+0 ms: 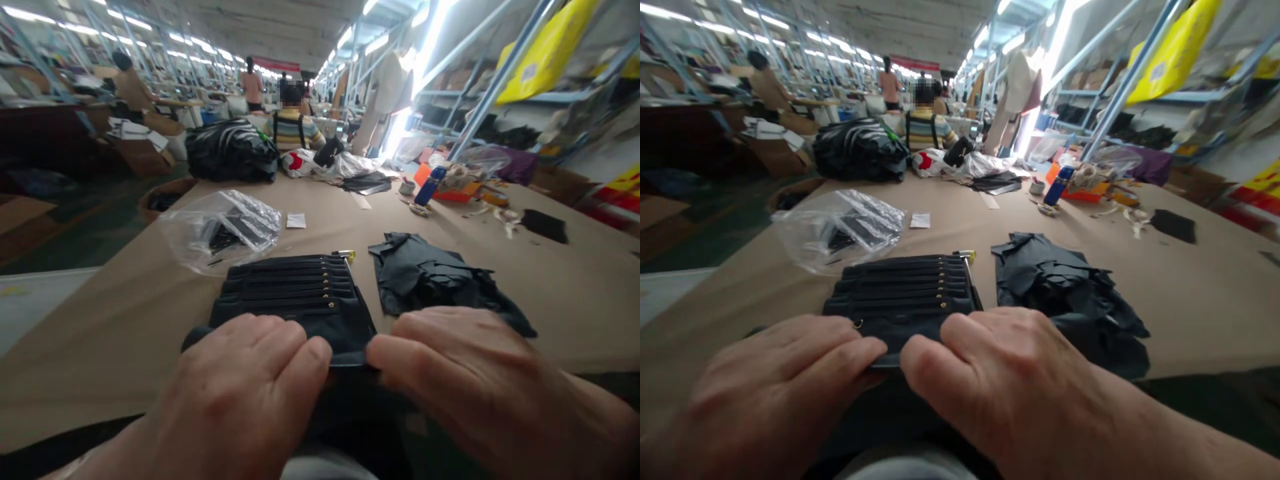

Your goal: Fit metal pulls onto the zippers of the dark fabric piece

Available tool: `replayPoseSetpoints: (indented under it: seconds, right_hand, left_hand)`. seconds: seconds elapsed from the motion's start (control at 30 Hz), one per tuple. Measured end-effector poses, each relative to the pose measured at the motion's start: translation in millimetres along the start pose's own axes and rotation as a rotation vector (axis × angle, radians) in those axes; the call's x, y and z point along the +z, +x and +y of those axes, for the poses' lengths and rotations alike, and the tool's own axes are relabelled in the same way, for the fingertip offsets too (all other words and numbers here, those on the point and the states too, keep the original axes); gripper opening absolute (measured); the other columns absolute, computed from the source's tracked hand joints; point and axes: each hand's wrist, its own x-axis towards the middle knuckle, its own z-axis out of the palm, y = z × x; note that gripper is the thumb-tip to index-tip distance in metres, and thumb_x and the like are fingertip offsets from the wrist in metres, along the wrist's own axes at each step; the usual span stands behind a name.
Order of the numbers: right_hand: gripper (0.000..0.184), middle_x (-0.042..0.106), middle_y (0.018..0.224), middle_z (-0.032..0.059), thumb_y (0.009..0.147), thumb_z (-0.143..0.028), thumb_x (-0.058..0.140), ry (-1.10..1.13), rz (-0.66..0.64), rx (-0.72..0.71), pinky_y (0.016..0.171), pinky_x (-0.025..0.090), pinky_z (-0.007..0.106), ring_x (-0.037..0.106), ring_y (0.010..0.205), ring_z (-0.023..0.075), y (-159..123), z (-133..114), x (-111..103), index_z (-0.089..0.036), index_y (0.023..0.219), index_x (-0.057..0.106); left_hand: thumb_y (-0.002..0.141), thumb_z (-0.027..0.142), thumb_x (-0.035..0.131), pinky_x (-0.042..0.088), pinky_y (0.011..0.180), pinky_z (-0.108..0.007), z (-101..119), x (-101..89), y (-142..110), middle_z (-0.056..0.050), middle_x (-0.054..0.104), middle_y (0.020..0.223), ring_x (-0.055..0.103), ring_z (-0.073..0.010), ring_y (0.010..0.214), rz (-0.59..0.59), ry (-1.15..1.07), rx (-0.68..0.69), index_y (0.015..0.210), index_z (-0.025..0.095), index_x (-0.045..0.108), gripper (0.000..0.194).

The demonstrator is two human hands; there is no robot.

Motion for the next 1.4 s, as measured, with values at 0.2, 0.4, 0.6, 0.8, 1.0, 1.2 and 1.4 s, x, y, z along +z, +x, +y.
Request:
replayPoseSetpoints:
  seconds: [0.2,0.4,0.6,0.8,1.0,1.2,1.4]
  right_hand:
    - [0.02,0.065,0.088,-0.001,0.087,-0.034,0.061,0.451,-0.223,0.385,0.066,0.044,0.022,0.059,0.075,0.0151,-7,59,75,-0.026,0.105,0.063]
    - [0.023,0.058,0.067,-0.0008,0.091,-0.028,0.055,0.258,-0.228,0.537,0.058,0.034,0.023,0.053,0.064,0.0128,3,99,153,-0.018,0.071,0.06]
    - [0.024,0.064,0.085,0.0048,0.095,-0.028,0.049,-0.098,-0.268,0.443,0.071,0.037,0.026,0.059,0.083,0.0186,20,113,176,-0.017,0.079,0.063]
    - [0.027,0.068,0.083,0.0048,0.095,-0.032,0.048,-0.072,-0.325,0.554,0.066,0.037,0.026,0.063,0.081,0.0202,25,122,185,-0.019,0.079,0.065]
    - [0.027,0.069,0.082,0.0051,0.092,-0.034,0.051,-0.032,-0.34,0.567,0.065,0.039,0.025,0.064,0.079,0.0197,28,120,181,-0.02,0.076,0.067]
    - [0.02,0.065,0.103,0.0036,0.087,-0.024,0.056,-0.037,-0.29,0.511,0.078,0.043,0.024,0.059,0.095,0.0182,18,165,148,-0.024,0.105,0.064]
    - [0.076,0.021,0.153,0.0087,0.079,0.0,0.045,-0.432,-0.52,0.734,0.1,0.035,0.056,0.027,0.134,0.0362,-12,280,108,-0.034,0.145,0.03]
  left_hand:
    - [0.088,0.04,0.039,0.035,0.052,-0.026,-60,13.0,-27,-0.001,0.059,0.064,0.053,-0.014,0.057,-0.562,-0.24,-0.397,0.067,0.023,0.056,0.032]
    - [0.093,0.035,0.04,0.042,0.07,-0.03,-91,75.0,-28,-0.005,0.066,0.08,0.062,-0.0204,0.077,-0.811,-0.037,-0.479,0.081,0.019,0.06,0.028]
    - [0.093,0.038,0.039,0.047,0.073,-0.034,-104,114.8,-27,-0.01,0.069,0.087,0.066,-0.0256,0.084,-0.85,0.055,-0.461,0.089,0.018,0.063,0.032]
    - [0.093,0.032,0.042,0.047,0.069,-0.039,-98,120.2,-24,-0.012,0.068,0.085,0.065,-0.0285,0.08,-0.834,0.157,-0.438,0.089,0.015,0.065,0.029]
    - [0.088,0.012,0.045,0.042,0.088,-0.047,-49,145.1,-23,-0.01,0.062,0.119,0.053,-0.0325,0.112,-0.464,0.177,-0.136,0.114,0.02,0.062,0.032]
    - [0.085,0.03,0.057,0.035,0.096,-0.041,-39,188.1,-52,0.001,0.06,0.125,0.051,-0.026,0.113,-0.269,0.047,0.015,0.12,0.03,0.058,0.034]
    - [0.086,0.035,0.057,0.026,0.101,-0.036,-49,191.5,-62,0.005,0.058,0.127,0.047,-0.0222,0.116,-0.143,0.134,0.084,0.124,0.032,0.055,0.038]
